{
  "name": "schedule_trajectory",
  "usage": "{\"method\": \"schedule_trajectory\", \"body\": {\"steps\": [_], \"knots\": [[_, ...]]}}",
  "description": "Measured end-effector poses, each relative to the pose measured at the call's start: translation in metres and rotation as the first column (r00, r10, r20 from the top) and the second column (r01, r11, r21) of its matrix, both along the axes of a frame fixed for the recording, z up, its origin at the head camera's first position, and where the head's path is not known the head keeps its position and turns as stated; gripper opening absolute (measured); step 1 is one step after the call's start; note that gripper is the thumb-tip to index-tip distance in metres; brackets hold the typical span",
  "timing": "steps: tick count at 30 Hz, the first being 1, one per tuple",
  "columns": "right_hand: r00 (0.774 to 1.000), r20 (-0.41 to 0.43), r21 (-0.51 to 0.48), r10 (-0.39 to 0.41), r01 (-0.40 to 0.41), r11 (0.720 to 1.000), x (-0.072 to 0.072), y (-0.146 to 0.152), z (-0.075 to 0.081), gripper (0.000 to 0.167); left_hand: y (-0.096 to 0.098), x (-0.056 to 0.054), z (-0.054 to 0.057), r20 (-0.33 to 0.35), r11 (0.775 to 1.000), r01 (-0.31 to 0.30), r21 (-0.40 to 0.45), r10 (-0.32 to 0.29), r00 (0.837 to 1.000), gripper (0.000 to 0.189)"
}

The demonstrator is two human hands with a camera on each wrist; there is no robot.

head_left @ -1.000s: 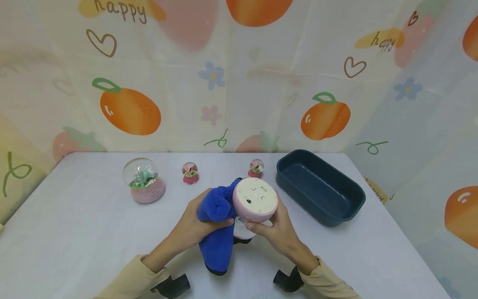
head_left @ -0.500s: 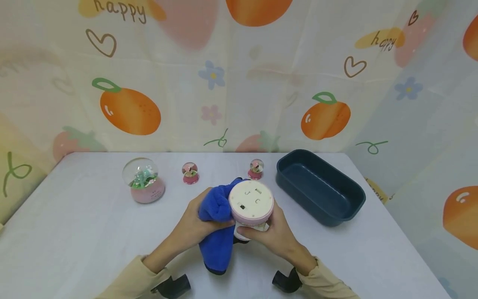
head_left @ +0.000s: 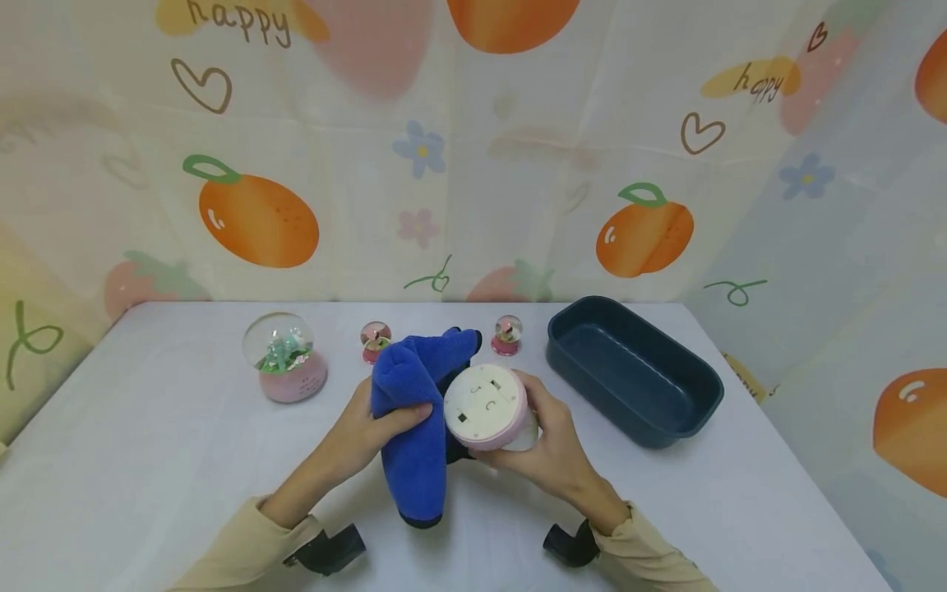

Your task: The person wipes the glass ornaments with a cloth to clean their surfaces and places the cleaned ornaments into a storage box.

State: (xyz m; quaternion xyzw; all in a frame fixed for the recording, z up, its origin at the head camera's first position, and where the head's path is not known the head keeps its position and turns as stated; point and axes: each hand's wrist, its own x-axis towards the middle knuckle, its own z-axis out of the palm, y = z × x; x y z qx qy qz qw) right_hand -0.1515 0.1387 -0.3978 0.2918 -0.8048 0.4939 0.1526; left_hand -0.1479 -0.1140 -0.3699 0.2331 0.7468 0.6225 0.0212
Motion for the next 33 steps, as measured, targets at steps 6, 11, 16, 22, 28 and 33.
{"method": "schedule_trajectory", "body": {"steps": [6, 11, 16, 22, 28, 33], "knots": [[0.999, -0.042, 0.098, 0.019, -0.015, 0.995, -0.002, 0.001, -0.002, 0.084, 0.000, 0.000, 0.000, 0.022, 0.997, 0.074, -0.011, -0.074, 0.997, 0.064], [0.997, -0.078, 0.154, 0.019, -0.007, 0.988, 0.000, 0.001, 0.000, 0.083, 0.008, 0.003, -0.002, 0.035, 0.992, 0.102, -0.069, -0.100, 0.994, 0.067], [0.987, -0.161, 0.232, -0.013, 0.051, 0.971, 0.005, 0.000, 0.002, 0.083, 0.019, 0.007, -0.006, 0.042, 0.994, 0.068, -0.086, -0.065, 0.997, 0.081], [0.984, -0.178, 0.280, 0.007, 0.044, 0.959, 0.009, -0.001, 0.004, 0.086, 0.022, 0.006, -0.013, 0.007, 0.996, -0.018, -0.089, 0.019, 1.000, 0.067], [0.985, -0.170, 0.277, 0.042, 0.007, 0.961, 0.009, -0.002, 0.004, 0.088, 0.016, -0.001, -0.017, -0.141, 0.993, -0.116, -0.036, 0.110, 0.984, 0.043], [0.984, -0.171, 0.264, 0.044, 0.003, 0.964, 0.008, -0.002, 0.003, 0.087, 0.011, -0.002, -0.017, -0.076, 0.989, -0.135, -0.056, 0.131, 0.988, 0.047]]}}
